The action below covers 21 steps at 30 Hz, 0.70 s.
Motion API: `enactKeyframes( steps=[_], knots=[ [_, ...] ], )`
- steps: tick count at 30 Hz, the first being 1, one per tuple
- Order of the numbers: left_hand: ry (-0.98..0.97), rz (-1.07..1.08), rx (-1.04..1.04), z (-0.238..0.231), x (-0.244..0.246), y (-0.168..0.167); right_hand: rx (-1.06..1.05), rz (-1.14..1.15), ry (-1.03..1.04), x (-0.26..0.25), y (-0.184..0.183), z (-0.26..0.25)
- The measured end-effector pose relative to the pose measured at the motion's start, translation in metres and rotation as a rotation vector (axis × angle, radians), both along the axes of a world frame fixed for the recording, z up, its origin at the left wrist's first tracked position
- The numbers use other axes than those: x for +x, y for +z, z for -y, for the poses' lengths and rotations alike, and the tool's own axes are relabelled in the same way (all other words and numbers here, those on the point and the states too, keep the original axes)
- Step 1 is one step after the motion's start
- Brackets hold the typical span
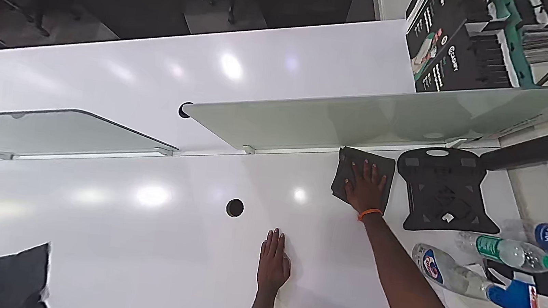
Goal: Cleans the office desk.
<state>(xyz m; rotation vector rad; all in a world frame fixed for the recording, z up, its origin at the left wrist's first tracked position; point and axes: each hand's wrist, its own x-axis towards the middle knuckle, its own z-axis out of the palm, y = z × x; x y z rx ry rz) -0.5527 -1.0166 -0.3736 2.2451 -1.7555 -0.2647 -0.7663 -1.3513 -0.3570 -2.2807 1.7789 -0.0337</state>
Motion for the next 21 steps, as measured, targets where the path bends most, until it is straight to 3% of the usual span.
enactKeyframes(
  steps=[3,7,10,17,21],
  knots=[
    [-0.005,-0.002,-0.012,-0.003,-0.002,0.000,-0.016,0.021,-0.010,0.034,-0.002,-0.071],
    [-0.019,-0.008,-0.037,-0.002,0.000,-0.003,0.086,0.035,0.147,0.058,0.003,-0.157],
    [-0.039,-0.021,-0.062,-0.001,0.003,-0.003,0.139,0.033,0.221,0.017,0.008,-0.205],
    [-0.042,-0.006,-0.057,0.000,0.002,-0.001,0.106,-0.031,0.081,-0.119,0.012,-0.326],
    [-0.040,-0.011,-0.050,0.000,0.001,-0.001,0.157,-0.069,0.118,-0.172,0.015,-0.360]
  ],
)
